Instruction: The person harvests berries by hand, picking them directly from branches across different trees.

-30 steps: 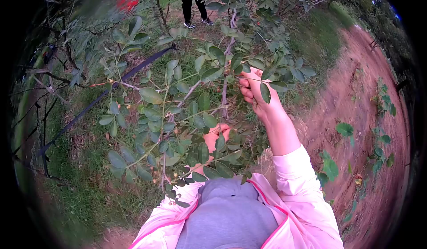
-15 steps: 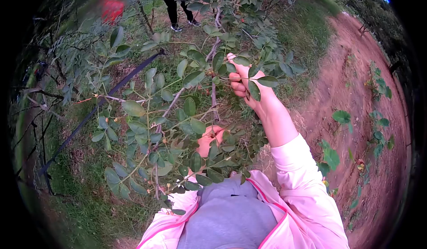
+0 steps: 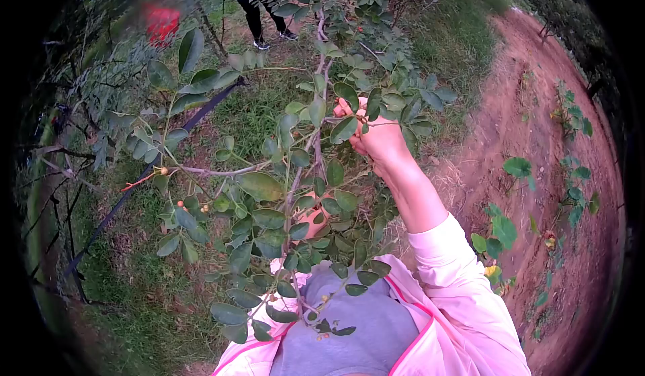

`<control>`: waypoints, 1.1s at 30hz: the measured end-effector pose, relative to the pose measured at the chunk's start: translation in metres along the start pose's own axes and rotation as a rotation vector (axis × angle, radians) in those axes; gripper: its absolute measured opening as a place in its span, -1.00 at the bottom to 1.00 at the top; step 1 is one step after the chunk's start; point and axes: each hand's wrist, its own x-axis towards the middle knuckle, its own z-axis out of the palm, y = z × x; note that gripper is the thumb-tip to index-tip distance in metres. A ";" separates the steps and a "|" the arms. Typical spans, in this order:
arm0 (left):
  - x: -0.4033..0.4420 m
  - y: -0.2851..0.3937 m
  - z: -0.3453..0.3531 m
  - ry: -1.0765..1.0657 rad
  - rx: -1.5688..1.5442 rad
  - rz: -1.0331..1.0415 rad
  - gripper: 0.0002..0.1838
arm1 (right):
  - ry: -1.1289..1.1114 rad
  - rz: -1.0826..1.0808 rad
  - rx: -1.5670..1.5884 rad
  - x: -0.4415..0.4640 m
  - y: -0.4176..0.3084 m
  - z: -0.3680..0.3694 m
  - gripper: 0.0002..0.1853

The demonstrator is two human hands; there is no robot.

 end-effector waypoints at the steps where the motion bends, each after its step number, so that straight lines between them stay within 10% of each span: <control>1: 0.000 0.000 0.000 -0.015 -0.047 -0.021 -0.82 | 0.035 -0.029 0.005 -0.002 0.003 -0.002 -0.76; 8: 0.004 0.035 -0.015 -0.089 -0.374 -0.152 -0.85 | 0.077 -0.045 -0.008 -0.035 0.003 -0.014 -0.81; 15: 0.013 0.048 -0.025 -0.069 -0.495 -0.250 -0.85 | -0.465 0.027 0.587 -0.051 0.008 -0.047 -0.69; 33: 0.014 0.069 -0.013 -0.085 -0.552 -0.239 -0.82 | 0.113 -0.578 -0.226 0.019 -0.005 -0.007 -0.77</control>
